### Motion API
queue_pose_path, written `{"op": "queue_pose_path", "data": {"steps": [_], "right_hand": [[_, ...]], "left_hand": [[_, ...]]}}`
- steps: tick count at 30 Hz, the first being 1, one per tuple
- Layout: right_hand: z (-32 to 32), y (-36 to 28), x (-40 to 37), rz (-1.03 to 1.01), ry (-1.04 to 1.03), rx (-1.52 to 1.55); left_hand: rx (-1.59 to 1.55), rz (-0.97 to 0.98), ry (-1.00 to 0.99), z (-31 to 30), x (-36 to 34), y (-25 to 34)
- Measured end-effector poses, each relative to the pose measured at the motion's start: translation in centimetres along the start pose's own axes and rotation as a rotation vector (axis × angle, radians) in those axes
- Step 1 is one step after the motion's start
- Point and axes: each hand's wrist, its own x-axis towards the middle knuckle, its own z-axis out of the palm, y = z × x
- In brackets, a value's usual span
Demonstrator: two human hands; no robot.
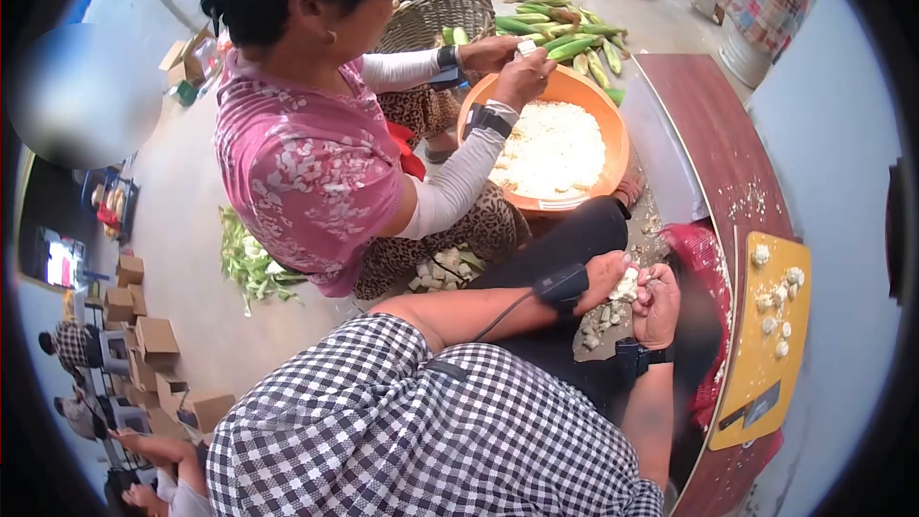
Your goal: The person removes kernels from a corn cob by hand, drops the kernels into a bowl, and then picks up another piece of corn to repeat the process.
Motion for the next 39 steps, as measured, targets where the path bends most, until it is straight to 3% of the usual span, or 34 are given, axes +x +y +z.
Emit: {"op": "queue_pose_path", "data": {"steps": [1, 4, 5, 6, 8, 10, 13, 16, 20, 24, 28, 31, 36, 39], "right_hand": [[0.0, -0.1, 0.3, 0.012, 0.013, -0.012], [1.0, -0.4, 1.1, 0.016, 0.084, -0.026], [0.3, 0.0, 1.7, 0.013, 0.085, -0.061], [0.4, 0.1, 2.1, 0.018, 0.158, -0.058], [-1.1, -0.6, 1.7, 0.017, -0.017, 0.020], [-1.3, -1.5, 1.9, 0.059, 0.023, 0.053], [-2.5, -2.0, 2.8, 0.028, 0.035, 0.169], [-2.0, -1.4, 2.0, 0.055, 0.134, 0.129], [-2.1, -1.7, 1.2, 0.169, 0.115, 0.007], [-1.8, -1.6, 0.0, 0.170, 0.157, -0.238], [-1.8, -1.7, -0.6, 0.139, 0.111, -0.356], [-1.7, -1.5, -1.0, 0.092, 0.115, -0.352], [-2.7, -0.7, -1.8, 0.052, 0.063, -0.450], [-3.1, -0.3, -2.4, 0.096, 0.038, -0.396]], "left_hand": [[-0.091, 0.001, 0.011, 0.2, 0.0, 0.1], [0.290, -0.004, 0.040, -1.5, 0.5, 1.1], [0.416, 0.243, -0.021, -2.0, 1.0, 2.0], [0.379, 0.146, 0.028, -1.8, 1.1, 2.6], [0.042, -0.135, -0.028, -0.3, 0.8, 2.9], [-0.181, -0.183, -0.036, 0.0, 1.4, 1.5], [-0.304, -0.130, -0.090, 0.9, 2.3, 2.1], [-0.347, -0.030, -0.081, 0.5, 1.8, 2.1], [-0.348, -0.031, -0.104, 0.7, 2.1, 1.7], [-0.116, 0.010, -0.117, 1.6, 1.3, 3.3], [-0.173, 0.004, -0.216, 2.1, 0.8, 3.1], [0.224, 0.154, -0.163, 2.3, 0.6, 3.4], [0.648, 0.245, -0.298, 1.6, 0.3, 3.5], [0.538, 0.178, -0.359, 1.8, -0.4, 2.8]]}}
